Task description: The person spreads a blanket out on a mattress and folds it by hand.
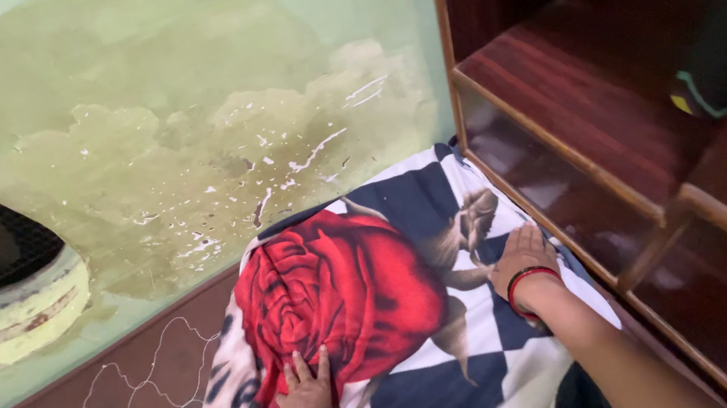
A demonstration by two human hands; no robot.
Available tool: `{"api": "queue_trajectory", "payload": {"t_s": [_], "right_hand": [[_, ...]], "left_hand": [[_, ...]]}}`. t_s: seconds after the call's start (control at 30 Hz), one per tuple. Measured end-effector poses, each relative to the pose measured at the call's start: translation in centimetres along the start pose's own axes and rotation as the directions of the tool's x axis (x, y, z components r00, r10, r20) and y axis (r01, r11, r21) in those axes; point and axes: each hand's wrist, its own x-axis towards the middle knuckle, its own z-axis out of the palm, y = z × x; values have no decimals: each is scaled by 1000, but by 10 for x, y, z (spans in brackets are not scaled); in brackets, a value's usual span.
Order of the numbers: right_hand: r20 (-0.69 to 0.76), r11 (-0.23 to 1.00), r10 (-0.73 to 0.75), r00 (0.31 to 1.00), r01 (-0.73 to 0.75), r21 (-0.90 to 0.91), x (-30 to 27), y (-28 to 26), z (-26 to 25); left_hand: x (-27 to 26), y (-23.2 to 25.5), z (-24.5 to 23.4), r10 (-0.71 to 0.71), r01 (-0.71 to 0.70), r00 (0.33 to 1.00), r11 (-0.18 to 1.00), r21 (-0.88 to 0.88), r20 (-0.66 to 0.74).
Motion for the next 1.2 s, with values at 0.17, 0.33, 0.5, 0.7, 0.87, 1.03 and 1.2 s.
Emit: {"api": "queue_trajectory", "payload": {"t_s": [0.17,0.33,0.5,0.7,0.87,1.03,1.2], "right_hand": [[47,981,6,999,-15,195,-17,6,-19],[286,670,-32,958,-192,717,39,34,-8],[188,676,-44,981,-109,729,51,37,9],[11,943,-63,998,56,329,-2,19,-9],[-16,978,-71,997,73,193,-20,32,1],[-16,983,-13,1000,15,182,-25,31,-2],[95,932,28,995,-60,357,-14,34,-20]], "left_hand": [[-20,8,4,-78,77,997,995,65,4],[-15,0,4,-47,45,998,997,-58,-38],[-12,-3,0,-23,25,999,998,-62,30],[-32,2,-25,-7,14,994,998,-62,111],[-18,1,-15,43,-36,994,996,-81,98],[-1,4,-8,22,-16,994,998,-53,103],[-1,4,-19,28,-24,990,999,-32,141]]}}
